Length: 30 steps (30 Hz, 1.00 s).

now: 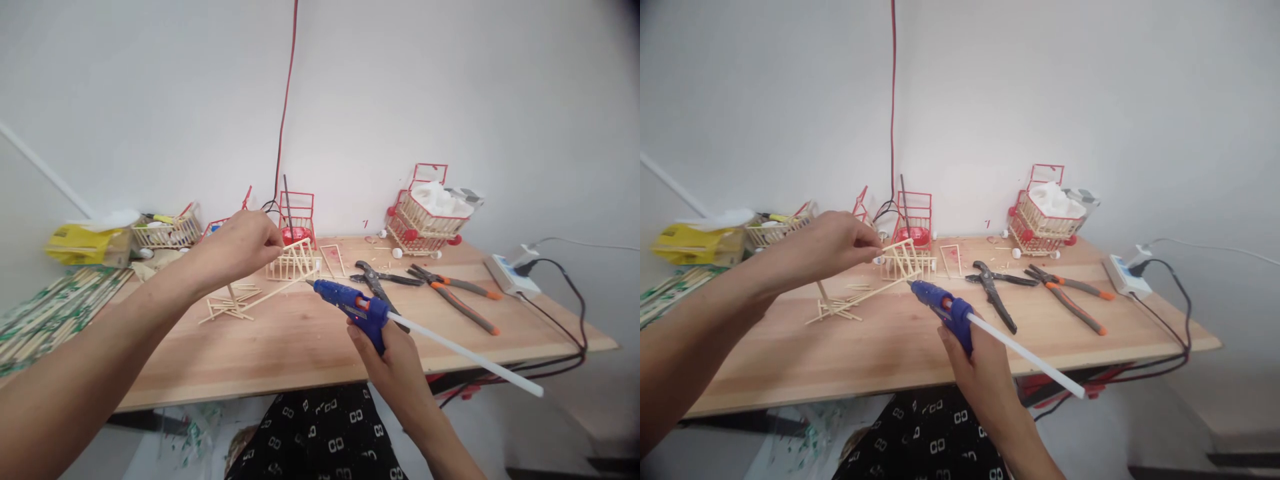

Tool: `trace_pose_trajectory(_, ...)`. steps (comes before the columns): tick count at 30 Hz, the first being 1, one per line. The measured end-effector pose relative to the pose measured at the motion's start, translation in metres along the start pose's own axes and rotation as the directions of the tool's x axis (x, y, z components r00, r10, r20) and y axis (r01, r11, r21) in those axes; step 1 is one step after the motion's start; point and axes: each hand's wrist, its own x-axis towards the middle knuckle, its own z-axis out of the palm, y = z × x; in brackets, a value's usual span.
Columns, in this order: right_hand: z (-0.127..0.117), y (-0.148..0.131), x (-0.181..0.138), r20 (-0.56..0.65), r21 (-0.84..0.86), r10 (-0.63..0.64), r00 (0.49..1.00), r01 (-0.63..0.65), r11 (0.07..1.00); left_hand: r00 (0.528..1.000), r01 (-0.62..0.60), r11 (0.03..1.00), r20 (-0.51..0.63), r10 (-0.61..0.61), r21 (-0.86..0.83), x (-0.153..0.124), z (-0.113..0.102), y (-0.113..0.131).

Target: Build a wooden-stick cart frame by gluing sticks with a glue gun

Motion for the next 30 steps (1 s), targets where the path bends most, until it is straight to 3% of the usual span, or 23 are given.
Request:
trace_pose_trajectory(13,0.010,-0.003,0.008,-0.020,0.008,-0.001,1.000,0.001,1.000,1.000,-0.014,1.000,-0.014,0.014,0.013,0.001,0.004,-0.005)
trace_pose_trajectory(25,0.004,-0.004,-0.003,0.017,0.003,-0.007,1.000,0.007,1.000,1.000,0.023,1.000,-0.020,-0.023,0.006,0.000,-0.001,-0.004)
trace_pose_trajectory(30,-0.003,-0.004,0.001,-0.028,0.010,0.018,0.999,-0.018,1.000,0.999,0.037,0.999,-0.013,-0.037,-0.005,-0.004,-0.003,-0.005)
